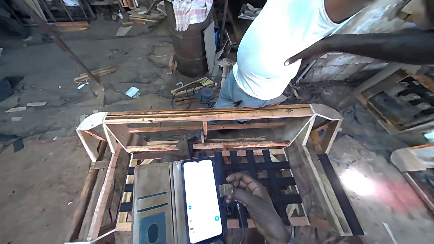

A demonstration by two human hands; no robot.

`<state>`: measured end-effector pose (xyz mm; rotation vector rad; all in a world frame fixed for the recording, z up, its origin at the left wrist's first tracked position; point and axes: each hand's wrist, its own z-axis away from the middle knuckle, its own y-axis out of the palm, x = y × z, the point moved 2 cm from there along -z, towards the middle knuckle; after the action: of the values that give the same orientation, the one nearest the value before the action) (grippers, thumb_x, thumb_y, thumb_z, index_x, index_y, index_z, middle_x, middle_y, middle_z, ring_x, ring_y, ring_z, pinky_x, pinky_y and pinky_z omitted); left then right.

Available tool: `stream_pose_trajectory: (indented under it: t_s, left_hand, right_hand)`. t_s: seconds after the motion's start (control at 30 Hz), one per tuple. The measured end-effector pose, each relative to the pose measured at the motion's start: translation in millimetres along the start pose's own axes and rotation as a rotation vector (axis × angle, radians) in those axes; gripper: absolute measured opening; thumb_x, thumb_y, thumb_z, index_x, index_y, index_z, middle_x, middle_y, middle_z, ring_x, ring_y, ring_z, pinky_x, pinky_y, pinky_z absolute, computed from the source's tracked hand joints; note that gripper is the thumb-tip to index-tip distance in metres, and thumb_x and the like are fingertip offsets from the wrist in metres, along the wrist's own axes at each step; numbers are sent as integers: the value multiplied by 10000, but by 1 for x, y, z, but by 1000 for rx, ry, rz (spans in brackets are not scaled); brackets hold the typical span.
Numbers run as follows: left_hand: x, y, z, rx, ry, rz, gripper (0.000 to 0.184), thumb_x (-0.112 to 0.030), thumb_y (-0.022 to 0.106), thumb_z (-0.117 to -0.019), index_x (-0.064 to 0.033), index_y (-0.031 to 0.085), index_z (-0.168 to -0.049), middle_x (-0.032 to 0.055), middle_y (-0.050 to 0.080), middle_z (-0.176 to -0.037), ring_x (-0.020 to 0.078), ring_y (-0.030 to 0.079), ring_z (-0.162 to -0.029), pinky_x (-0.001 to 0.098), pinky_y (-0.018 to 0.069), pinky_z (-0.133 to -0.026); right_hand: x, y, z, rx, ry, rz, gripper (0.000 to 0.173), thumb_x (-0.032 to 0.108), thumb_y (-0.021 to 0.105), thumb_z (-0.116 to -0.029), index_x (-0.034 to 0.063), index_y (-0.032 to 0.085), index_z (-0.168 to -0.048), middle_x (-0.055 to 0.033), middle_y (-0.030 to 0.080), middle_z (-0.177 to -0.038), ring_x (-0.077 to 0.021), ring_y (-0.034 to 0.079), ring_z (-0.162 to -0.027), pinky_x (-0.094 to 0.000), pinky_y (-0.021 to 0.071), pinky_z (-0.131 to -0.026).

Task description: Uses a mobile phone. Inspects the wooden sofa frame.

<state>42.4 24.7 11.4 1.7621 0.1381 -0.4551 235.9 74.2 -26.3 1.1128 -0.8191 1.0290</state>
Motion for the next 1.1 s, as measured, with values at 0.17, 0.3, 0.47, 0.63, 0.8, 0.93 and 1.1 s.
stream_pose_trajectory:
  t_s: [0.17, 0.3, 0.47, 0.63, 0.8, 0.93, 1.1]
  left_hand:
    - [-3, 25, -7, -226, -26, -35, 247, -282, 610, -955, -115, 780, -1023, 23, 770, -1040, 91, 705, -1052, 294, 537, -990]
    - [-4, 16, -4, -203, -40, -6, 252, -251, 605, -959, -100, 775, -1067, 25, 766, -1060, 94, 698, -1066, 304, 513, -1022]
    - [-8, 20, -9, -175, -72, 6, 270, -286, 639, -938, -87, 786, -1049, 36, 768, -1042, 95, 702, -1051, 296, 517, -1016]
    - [-9, 5, 2, -206, -99, 0, 275, -322, 657, -913, -119, 793, -1040, 17, 771, -1026, 96, 706, -1039, 316, 519, -1016]
    - [-7, -32, 15, 29, -99, 37, 354, -355, 604, -963, -137, 739, -1207, -6, 736, -1183, 92, 648, -1172, 350, 450, -1097]
    - [-4, -17, 13, -77, -33, 63, 320, -317, 609, -950, -105, 753, -1142, 23, 752, -1126, 120, 678, -1123, 368, 490, -1058]
    - [-11, -30, 17, -57, -146, 39, 347, -360, 638, -939, -134, 748, -1179, 23, 734, -1186, 132, 649, -1184, 385, 462, -1094]
  right_hand:
    - [4, 1, 2, -10, -4, -12, 260, 14, 637, -900, -39, 614, -1154, -100, 672, -911, -206, 697, -752, -382, 637, -693]
    - [6, 2, 1, -16, -14, -7, 257, 3, 636, -896, -38, 614, -1148, -96, 674, -902, -202, 698, -750, -381, 637, -687]
    - [5, 4, 1, -3, -38, -20, 235, 21, 642, -910, -34, 610, -1137, -88, 678, -890, -191, 695, -741, -365, 631, -675]
    - [2, 4, 1, 11, -37, -17, 244, 18, 620, -899, -25, 622, -1139, -97, 678, -927, -192, 692, -751, -368, 629, -678]
    - [-1, 2, 1, 65, -34, 35, 288, 42, 554, -932, -16, 694, -1177, -110, 699, -1022, -169, 676, -790, -338, 604, -700]
    - [-2, 2, 2, 97, -32, 34, 256, 37, 539, -922, -8, 710, -1107, -85, 704, -938, -154, 676, -755, -333, 605, -692]
    - [-7, 2, 2, 121, -31, 27, 187, 70, 605, -939, -3, 698, -1083, -85, 693, -895, -164, 677, -755, -348, 610, -706]
